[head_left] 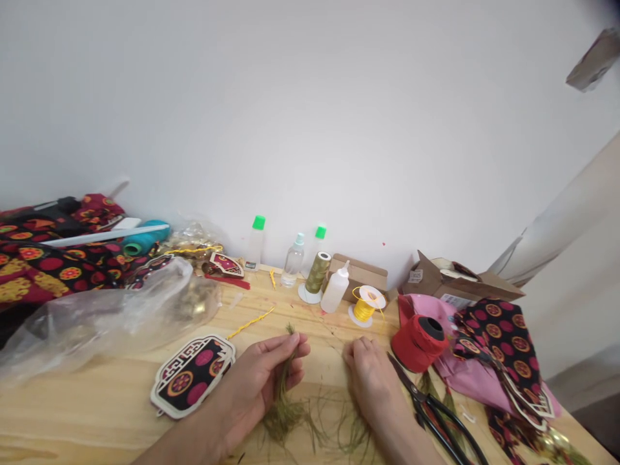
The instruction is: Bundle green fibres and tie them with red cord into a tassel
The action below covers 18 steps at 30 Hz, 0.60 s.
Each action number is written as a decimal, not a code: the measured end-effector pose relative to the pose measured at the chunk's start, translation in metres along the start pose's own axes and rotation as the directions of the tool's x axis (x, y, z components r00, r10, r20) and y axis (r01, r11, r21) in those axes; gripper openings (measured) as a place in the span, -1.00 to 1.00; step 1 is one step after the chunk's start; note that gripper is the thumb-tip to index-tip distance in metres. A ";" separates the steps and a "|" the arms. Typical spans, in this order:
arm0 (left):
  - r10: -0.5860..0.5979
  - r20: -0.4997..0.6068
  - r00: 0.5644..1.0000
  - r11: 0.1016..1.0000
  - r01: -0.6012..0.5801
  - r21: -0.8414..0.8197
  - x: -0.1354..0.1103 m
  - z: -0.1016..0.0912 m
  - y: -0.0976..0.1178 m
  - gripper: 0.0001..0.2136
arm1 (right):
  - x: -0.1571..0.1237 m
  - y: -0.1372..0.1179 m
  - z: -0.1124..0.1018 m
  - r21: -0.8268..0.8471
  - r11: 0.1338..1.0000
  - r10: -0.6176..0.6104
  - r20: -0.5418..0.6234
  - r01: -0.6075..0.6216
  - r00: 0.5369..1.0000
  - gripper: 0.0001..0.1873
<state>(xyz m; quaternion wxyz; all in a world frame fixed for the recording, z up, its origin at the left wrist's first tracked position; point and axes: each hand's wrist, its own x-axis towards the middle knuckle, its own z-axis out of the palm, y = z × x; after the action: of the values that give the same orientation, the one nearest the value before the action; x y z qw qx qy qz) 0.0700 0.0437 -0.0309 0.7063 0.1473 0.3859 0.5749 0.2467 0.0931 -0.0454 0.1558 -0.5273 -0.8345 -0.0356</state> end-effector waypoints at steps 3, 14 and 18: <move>-0.026 0.018 1.000 1.000 0.026 0.003 -0.001 -0.001 -0.001 -0.95 | -0.002 0.003 -0.004 0.312 0.946 0.096 -0.019 -0.085 0.995 -0.82; -0.134 0.015 0.991 0.987 0.132 0.095 -0.008 0.008 -0.012 -0.84 | -0.010 -0.032 -0.014 0.745 0.667 0.089 -0.046 -0.025 0.995 -0.85; -0.123 0.005 0.992 0.987 0.122 0.107 -0.010 0.010 -0.014 -0.84 | -0.010 -0.028 -0.015 0.687 0.726 0.092 -0.109 0.008 0.990 -0.87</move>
<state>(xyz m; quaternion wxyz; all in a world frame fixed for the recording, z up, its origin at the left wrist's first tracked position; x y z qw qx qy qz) 0.0861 0.0325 -0.0295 0.7337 0.1641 0.4202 0.5081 0.2289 0.0689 -0.0315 0.3965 -0.4477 -0.7638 0.2429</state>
